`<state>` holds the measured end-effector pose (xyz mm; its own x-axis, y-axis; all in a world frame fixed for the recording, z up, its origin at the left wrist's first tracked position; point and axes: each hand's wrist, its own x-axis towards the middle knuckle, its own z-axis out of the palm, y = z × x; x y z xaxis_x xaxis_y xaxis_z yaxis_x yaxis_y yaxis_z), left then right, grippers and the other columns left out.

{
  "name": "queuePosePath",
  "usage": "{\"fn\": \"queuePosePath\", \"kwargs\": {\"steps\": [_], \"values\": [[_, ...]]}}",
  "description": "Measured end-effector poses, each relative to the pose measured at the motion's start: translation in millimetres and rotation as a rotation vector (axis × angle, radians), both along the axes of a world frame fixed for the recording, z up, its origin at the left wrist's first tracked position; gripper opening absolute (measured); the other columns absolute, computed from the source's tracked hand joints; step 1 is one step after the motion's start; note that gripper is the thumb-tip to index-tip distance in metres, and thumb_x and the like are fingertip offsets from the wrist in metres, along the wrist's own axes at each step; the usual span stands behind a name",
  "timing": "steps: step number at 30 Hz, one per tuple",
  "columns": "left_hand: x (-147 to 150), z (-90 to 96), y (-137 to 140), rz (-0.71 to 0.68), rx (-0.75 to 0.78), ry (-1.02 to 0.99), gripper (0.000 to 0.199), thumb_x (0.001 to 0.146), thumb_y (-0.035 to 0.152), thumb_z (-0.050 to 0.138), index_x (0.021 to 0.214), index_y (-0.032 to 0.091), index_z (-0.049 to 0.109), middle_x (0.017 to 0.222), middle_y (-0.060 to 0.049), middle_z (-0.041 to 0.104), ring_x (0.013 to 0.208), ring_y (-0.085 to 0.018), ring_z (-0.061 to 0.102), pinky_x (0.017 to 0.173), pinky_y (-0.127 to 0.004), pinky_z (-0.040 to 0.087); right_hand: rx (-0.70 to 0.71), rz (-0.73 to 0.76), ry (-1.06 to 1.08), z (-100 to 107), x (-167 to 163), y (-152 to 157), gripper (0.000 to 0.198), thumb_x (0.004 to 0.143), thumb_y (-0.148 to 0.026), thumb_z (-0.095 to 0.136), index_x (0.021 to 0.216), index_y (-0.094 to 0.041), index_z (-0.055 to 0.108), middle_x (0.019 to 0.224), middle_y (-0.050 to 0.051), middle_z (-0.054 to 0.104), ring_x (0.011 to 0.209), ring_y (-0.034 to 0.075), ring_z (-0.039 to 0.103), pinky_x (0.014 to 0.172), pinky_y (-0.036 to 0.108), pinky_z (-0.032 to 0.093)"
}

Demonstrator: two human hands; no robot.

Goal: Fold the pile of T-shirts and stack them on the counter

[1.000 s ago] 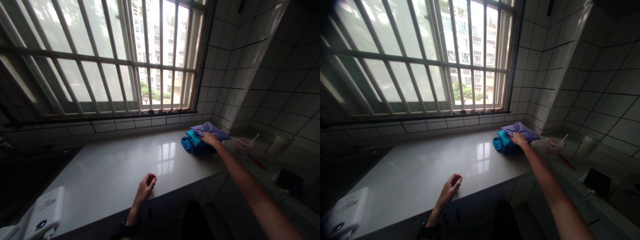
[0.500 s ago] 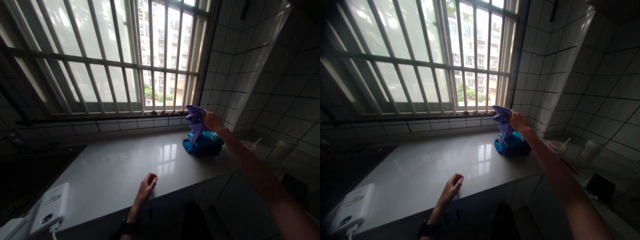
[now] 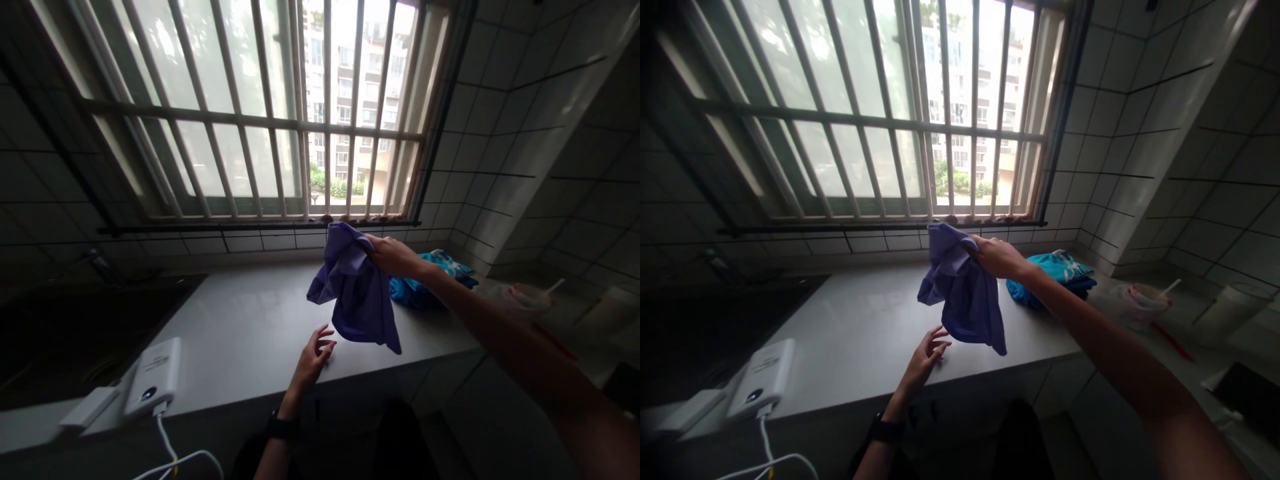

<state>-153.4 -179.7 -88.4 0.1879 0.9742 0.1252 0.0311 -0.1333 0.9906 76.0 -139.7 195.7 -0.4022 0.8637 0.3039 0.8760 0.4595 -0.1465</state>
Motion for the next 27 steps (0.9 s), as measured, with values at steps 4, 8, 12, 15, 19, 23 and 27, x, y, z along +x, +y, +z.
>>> {"fn": "queuePosePath", "kwargs": {"steps": [4, 8, 12, 15, 19, 23, 27], "values": [[-1, -3.9, 1, -0.014, 0.01, -0.032, 0.082, 0.079, 0.06, 0.071, 0.145, 0.018, 0.046, 0.14, -0.021, 0.06, 0.121, -0.033, 0.066, 0.086, -0.039, 0.058, -0.096, 0.248, 0.287, -23, -10, 10, 0.048, 0.104, -0.055, 0.036, 0.113, -0.019, 0.065, 0.092, 0.004, 0.074, 0.084, 0.021, 0.066, 0.075, 0.027, 0.047], [-4, -6.3, 0, 0.061, -0.043, 0.006, 0.077, 0.075, 0.059, 0.075, 0.137, 0.016, 0.057, 0.136, -0.019, 0.066, 0.128, -0.038, 0.06, 0.102, -0.051, 0.052, -0.052, 0.196, 0.549, -81, -8, 25, 0.041, 0.103, -0.04, 0.037, 0.125, -0.016, 0.061, 0.109, 0.008, 0.072, 0.105, 0.024, 0.064, 0.092, 0.035, 0.051], [-3, -3.2, -3, 0.129, -0.075, -0.015, 0.07, 0.082, 0.061, 0.067, 0.135, 0.015, 0.058, 0.141, -0.018, 0.063, 0.137, -0.037, 0.054, 0.116, -0.052, 0.041, -0.104, 0.033, 0.509, -158, -7, 20, 0.05, 0.09, -0.02, 0.049, 0.14, -0.016, 0.052, 0.127, 0.014, 0.065, 0.119, 0.025, 0.06, 0.106, 0.043, 0.047], [0, 1.1, -3, 0.11, 0.022, -0.037, 0.071, 0.085, 0.057, 0.065, 0.142, 0.017, 0.051, 0.148, -0.016, 0.058, 0.141, -0.034, 0.05, 0.119, -0.047, 0.039, -0.196, 0.117, 0.501, -197, -10, 9, 0.059, 0.089, -0.016, 0.047, 0.148, -0.018, 0.043, 0.13, 0.013, 0.064, 0.116, 0.022, 0.063, 0.106, 0.041, 0.048], [1, 1.6, -2, 0.072, 0.03, -0.046, 0.069, 0.087, 0.051, 0.065, 0.144, 0.016, 0.048, 0.148, -0.016, 0.057, 0.138, -0.032, 0.053, 0.118, -0.046, 0.041, -0.176, 0.031, 0.373, -219, -16, 2, 0.058, 0.095, -0.027, 0.05, 0.151, -0.016, 0.041, 0.143, 0.018, 0.057, 0.128, 0.027, 0.057, 0.109, 0.043, 0.045], [0, -0.3, -2, 0.074, 0.016, -0.028, 0.067, 0.086, 0.052, 0.065, 0.14, 0.014, 0.052, 0.144, -0.017, 0.06, 0.132, -0.032, 0.058, 0.114, -0.045, 0.045, -0.332, -0.031, 0.155, -230, -21, -2, 0.04, 0.097, -0.028, 0.051, 0.135, -0.017, 0.057, 0.126, 0.015, 0.07, 0.113, 0.028, 0.067, 0.093, 0.036, 0.05], [-1, 1.9, -3, 0.075, 0.026, 0.041, 0.067, 0.081, 0.053, 0.071, 0.134, 0.016, 0.057, 0.135, -0.016, 0.066, 0.125, -0.032, 0.063, 0.107, -0.045, 0.05, -0.406, -0.054, 0.015, -233, -32, -15, 0.027, 0.097, -0.023, 0.049, 0.12, -0.02, 0.063, 0.108, 0.012, 0.076, 0.094, 0.026, 0.073, 0.075, 0.029, 0.045]]}}
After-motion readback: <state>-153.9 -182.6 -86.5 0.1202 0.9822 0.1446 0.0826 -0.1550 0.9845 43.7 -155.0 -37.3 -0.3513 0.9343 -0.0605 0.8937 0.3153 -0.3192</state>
